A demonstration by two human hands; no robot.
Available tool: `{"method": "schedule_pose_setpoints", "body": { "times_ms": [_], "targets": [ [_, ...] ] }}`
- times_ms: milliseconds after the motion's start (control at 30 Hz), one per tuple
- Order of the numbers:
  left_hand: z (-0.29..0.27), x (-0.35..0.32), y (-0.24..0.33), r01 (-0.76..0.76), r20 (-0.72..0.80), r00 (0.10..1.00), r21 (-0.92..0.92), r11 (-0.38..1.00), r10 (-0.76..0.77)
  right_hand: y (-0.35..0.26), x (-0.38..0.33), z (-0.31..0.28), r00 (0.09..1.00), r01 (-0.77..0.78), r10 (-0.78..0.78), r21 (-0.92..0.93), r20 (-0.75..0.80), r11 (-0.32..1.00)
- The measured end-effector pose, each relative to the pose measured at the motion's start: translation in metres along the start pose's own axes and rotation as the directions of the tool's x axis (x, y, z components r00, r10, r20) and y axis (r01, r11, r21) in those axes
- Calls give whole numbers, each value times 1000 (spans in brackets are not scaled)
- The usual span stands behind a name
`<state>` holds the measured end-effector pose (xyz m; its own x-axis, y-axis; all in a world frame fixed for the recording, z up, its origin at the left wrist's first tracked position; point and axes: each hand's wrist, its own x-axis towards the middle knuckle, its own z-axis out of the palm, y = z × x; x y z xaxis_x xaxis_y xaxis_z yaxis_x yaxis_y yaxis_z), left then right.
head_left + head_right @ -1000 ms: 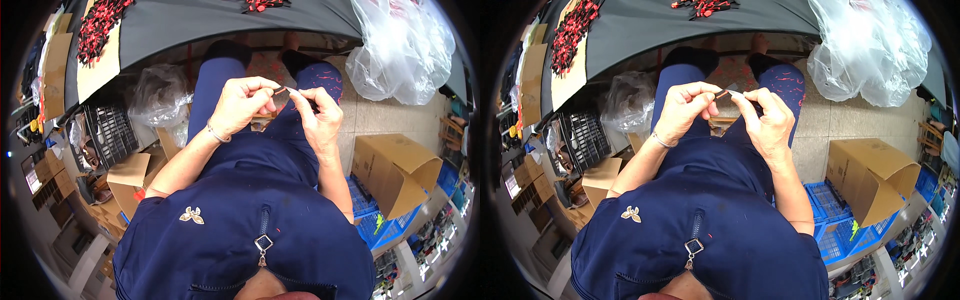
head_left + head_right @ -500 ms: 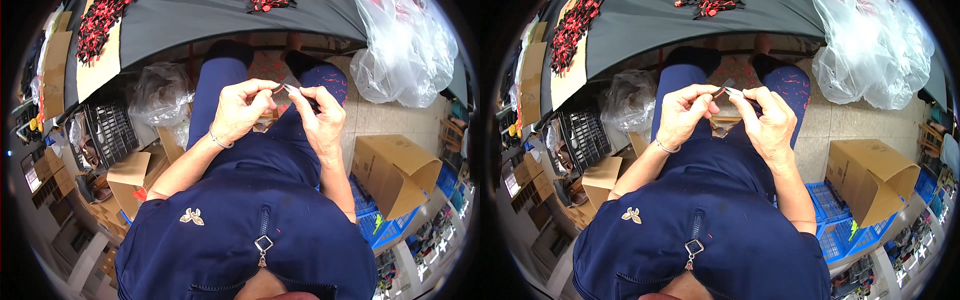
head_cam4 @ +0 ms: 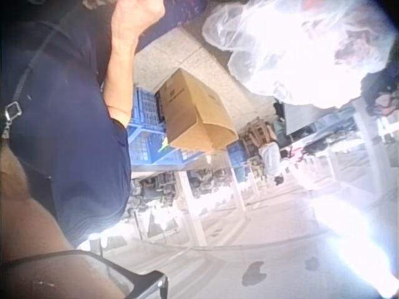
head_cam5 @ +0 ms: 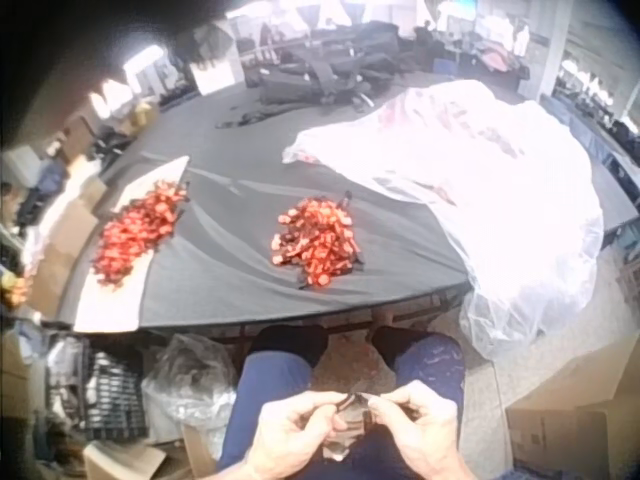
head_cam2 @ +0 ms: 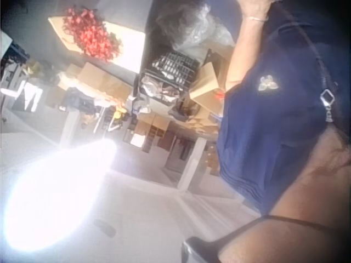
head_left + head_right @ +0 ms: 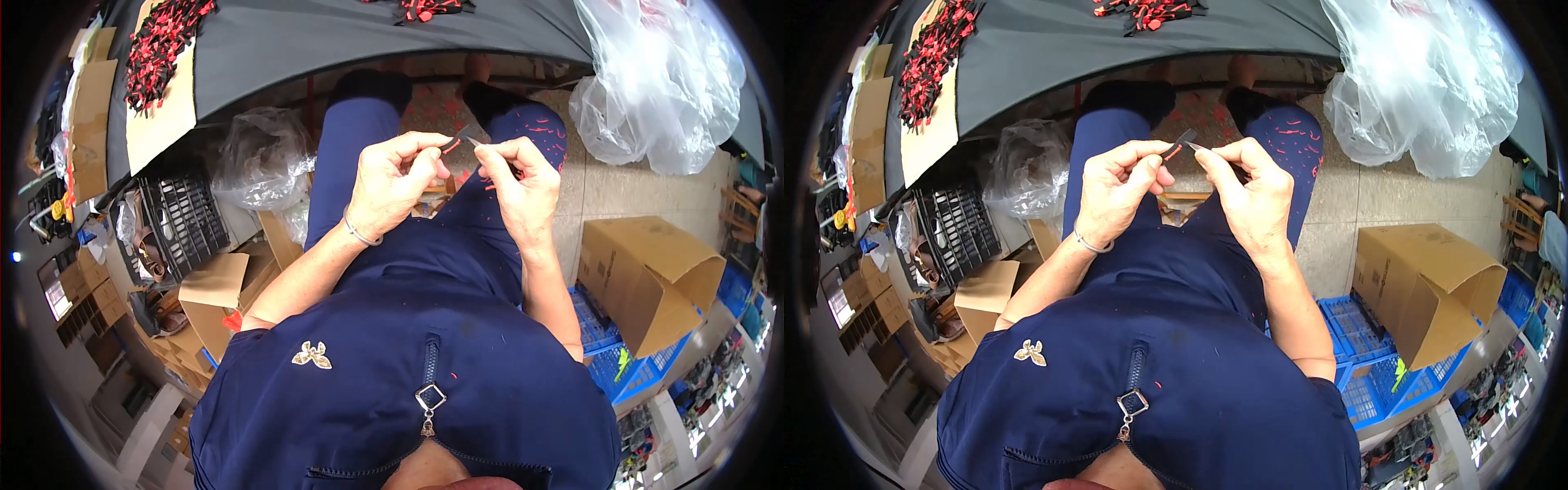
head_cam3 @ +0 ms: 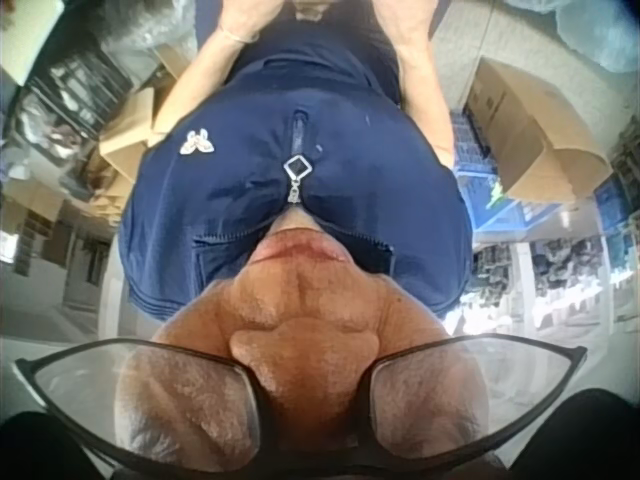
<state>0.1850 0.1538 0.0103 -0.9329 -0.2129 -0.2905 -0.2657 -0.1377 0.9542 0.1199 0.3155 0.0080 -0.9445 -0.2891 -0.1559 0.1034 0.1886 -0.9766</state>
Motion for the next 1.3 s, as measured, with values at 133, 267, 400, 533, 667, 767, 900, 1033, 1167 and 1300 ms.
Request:
{"method": "schedule_pose_setpoints", "body": {
  "times_ms": [133, 267, 400, 533, 667, 767, 900, 1033, 1167, 1300],
  "targets": [
    [-8, -3, 5, 81, -9, 997, -120, 989, -83, -14, 2, 12, 983, 183, -183, -236, 23, 954],
    [-24, 1, 1, 24, -61, 998, -65, 998, -28, 5, 8, 18, 995, 91, -85, -128, 58, 988],
    [-91, 19, 31, -145, -300, 936, 147, 978, 183, 5, 15, 12, 998, 58, -57, -22, 39, 998],
    [-196, 51, 81, -307, -521, 648, 489, 817, 556, 8, 24, 13, 998, 62, -62, -11, 16, 998],
    [-329, 93, 130, 81, -437, 369, 894, 440, 820, 8, 29, 18, 997, 69, -69, -11, 29, 998],
    [-361, 127, 135, 144, -245, 265, 966, 213, 933, 9, 30, 23, 1000, 29, -29, 12, 1, 1000],
    [-234, 127, 121, -239, -214, 630, 861, 449, 746, 16, 27, 24, 999, -42, 43, 43, -24, 998],
    [-133, 147, 78, -416, 37, 724, 820, 393, 688, 17, 26, 22, 999, -42, 43, 37, -19, 998],
    [-107, 180, 57, -407, 54, 700, 849, 336, 712, 12, 27, 17, 999, -33, 34, 68, -10, 997],
    [-104, 192, 56, -343, 97, 712, 912, 224, 695, 17, 28, 13, 998, -32, 37, 102, -49, 994]
  ]
}}
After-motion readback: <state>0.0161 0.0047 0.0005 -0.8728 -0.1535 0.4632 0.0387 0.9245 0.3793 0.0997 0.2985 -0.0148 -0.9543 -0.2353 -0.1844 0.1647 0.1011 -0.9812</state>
